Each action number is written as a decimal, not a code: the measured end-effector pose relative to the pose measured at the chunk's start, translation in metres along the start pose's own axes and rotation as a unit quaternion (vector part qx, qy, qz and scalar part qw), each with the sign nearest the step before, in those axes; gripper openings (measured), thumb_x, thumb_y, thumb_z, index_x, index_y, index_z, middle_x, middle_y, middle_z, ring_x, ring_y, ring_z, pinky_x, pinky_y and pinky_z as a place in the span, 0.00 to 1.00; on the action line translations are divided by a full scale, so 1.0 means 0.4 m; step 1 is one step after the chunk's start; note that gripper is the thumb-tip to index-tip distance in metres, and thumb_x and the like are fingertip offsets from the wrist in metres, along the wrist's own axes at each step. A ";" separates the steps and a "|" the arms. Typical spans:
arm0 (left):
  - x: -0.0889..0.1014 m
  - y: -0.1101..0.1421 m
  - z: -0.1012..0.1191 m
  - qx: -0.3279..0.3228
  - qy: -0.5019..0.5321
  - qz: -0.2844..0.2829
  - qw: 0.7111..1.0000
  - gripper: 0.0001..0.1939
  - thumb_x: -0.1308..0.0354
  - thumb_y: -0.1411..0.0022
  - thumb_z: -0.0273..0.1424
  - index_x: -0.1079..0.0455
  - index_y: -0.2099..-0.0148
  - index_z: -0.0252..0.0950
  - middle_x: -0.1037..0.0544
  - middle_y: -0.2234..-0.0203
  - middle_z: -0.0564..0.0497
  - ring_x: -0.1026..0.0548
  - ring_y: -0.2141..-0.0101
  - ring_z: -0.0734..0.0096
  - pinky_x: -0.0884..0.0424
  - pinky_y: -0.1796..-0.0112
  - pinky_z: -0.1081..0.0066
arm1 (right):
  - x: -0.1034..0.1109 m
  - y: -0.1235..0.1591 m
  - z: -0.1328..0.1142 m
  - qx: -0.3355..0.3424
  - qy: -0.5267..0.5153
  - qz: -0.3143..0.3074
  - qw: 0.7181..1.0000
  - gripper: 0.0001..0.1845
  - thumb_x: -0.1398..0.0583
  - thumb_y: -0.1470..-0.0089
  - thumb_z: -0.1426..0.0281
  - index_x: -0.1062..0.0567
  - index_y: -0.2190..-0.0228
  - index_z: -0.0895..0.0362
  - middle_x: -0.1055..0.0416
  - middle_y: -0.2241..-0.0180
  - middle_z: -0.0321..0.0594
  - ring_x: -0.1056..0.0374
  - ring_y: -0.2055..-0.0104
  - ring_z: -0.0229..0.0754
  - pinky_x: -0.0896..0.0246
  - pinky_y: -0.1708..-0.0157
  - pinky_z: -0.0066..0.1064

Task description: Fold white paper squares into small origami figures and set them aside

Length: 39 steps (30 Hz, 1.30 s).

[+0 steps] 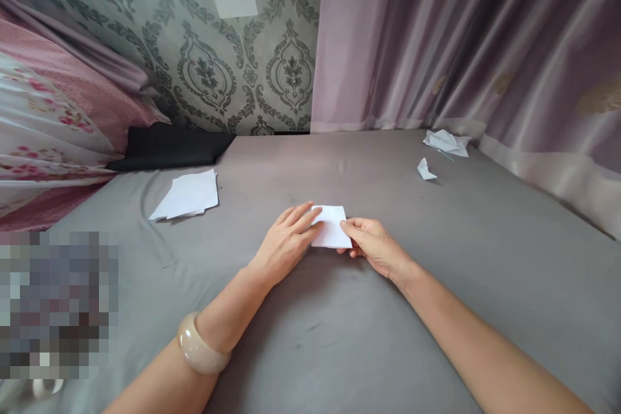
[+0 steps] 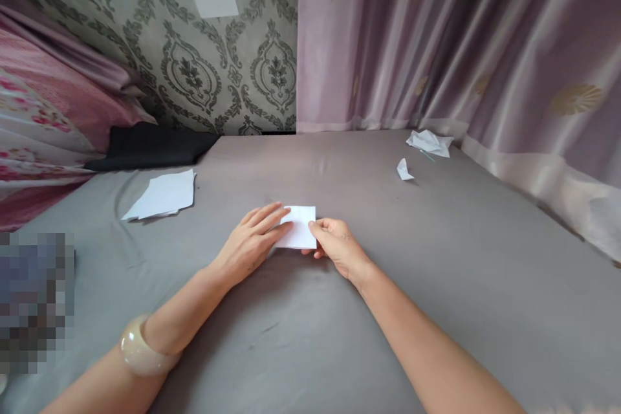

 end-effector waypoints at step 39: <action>-0.049 0.023 -0.038 0.379 0.230 0.027 0.896 0.10 0.42 0.42 0.38 0.21 0.67 0.40 0.27 0.65 0.45 0.34 0.61 0.60 0.35 0.57 0.58 | 0.020 -0.001 -0.042 0.201 0.414 0.037 0.887 0.23 0.48 0.42 0.56 0.24 0.79 0.55 0.27 0.63 0.39 0.32 0.70 0.38 0.40 0.68 0.31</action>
Point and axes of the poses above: each hand's wrist, its own y-axis away from the middle knuckle, its own x-axis out of the back of the hand, z = x × y, the point moved 5 cm from there along -y, towards the middle knuckle
